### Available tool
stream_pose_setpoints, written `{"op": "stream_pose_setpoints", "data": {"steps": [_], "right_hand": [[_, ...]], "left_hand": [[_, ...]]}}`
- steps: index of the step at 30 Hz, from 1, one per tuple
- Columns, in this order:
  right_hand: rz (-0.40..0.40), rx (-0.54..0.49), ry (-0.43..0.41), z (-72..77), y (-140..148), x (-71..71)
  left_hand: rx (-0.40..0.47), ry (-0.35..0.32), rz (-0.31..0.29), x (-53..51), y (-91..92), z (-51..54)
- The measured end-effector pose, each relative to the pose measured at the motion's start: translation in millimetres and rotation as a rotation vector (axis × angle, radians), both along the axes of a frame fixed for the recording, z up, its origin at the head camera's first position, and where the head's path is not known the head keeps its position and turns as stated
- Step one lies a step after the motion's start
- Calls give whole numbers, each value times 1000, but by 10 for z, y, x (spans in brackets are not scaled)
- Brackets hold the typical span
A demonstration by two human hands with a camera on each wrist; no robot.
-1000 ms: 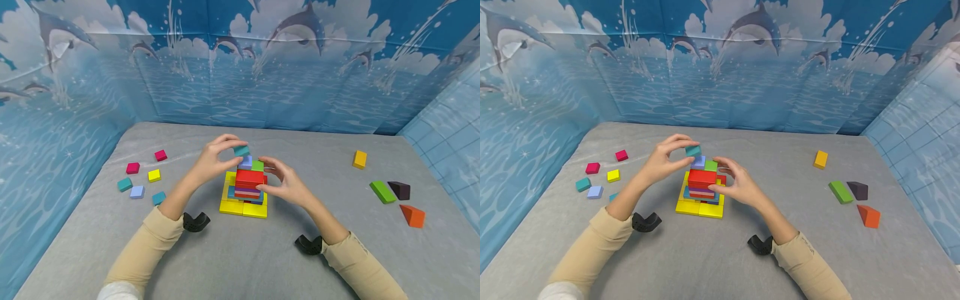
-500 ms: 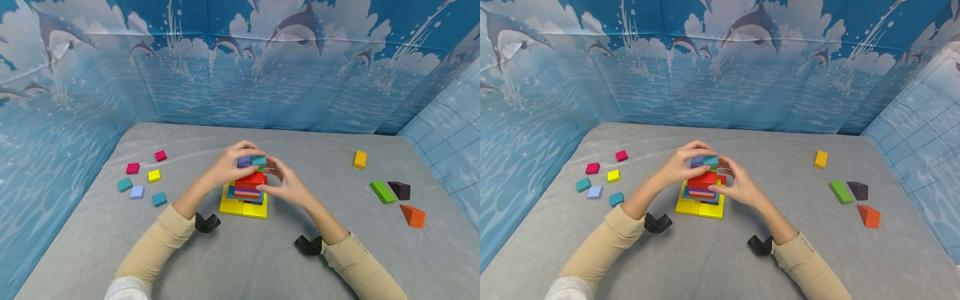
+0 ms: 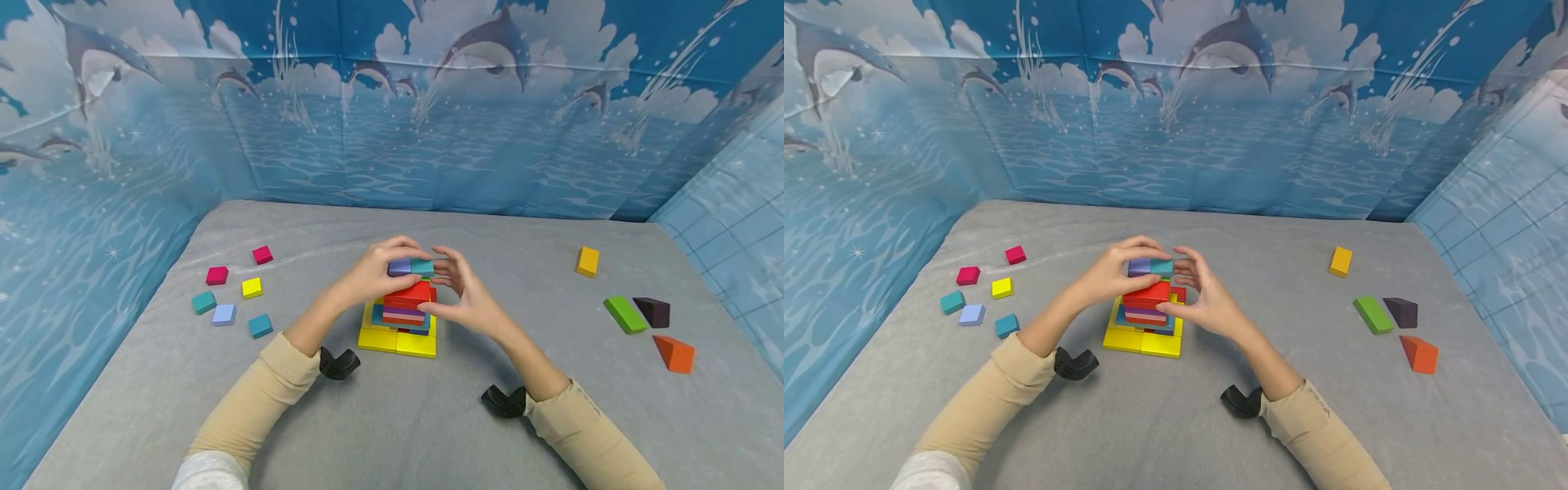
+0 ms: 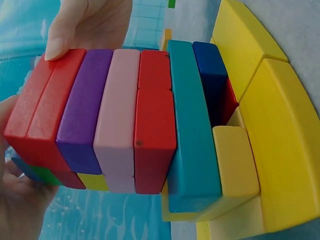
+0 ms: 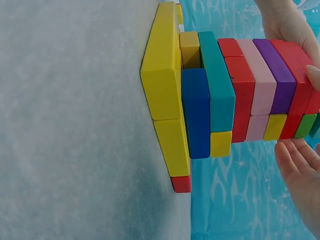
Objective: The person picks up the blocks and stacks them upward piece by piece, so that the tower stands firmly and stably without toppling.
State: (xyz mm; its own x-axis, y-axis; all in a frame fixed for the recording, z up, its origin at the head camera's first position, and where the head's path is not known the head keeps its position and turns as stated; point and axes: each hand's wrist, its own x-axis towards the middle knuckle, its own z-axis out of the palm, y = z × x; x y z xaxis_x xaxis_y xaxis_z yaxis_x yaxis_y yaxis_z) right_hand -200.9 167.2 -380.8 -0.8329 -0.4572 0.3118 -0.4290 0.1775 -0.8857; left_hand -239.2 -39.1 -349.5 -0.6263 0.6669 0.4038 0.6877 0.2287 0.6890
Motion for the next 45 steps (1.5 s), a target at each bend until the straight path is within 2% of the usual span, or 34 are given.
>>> {"op": "stream_pose_setpoints", "data": {"steps": [7,16,23,27,34,41,45], "right_hand": [[-11,6,43,8,-8,10],[-30,46,111,202,-75,138],[-32,61,153,-16,6,-3],[-32,70,154,8,-5,14],[-36,83,142,228,-78,150],[-35,91,143,243,-80,160],[-41,99,149,234,-77,158]], "left_hand": [[33,-90,13,-7,-21,-24],[65,-136,65,-14,-49,-84],[101,-159,103,7,-64,-113],[108,-186,114,21,-66,-115],[85,-181,147,48,-47,-122],[81,-198,162,50,-37,-134],[105,-166,138,48,-64,-126]]}}
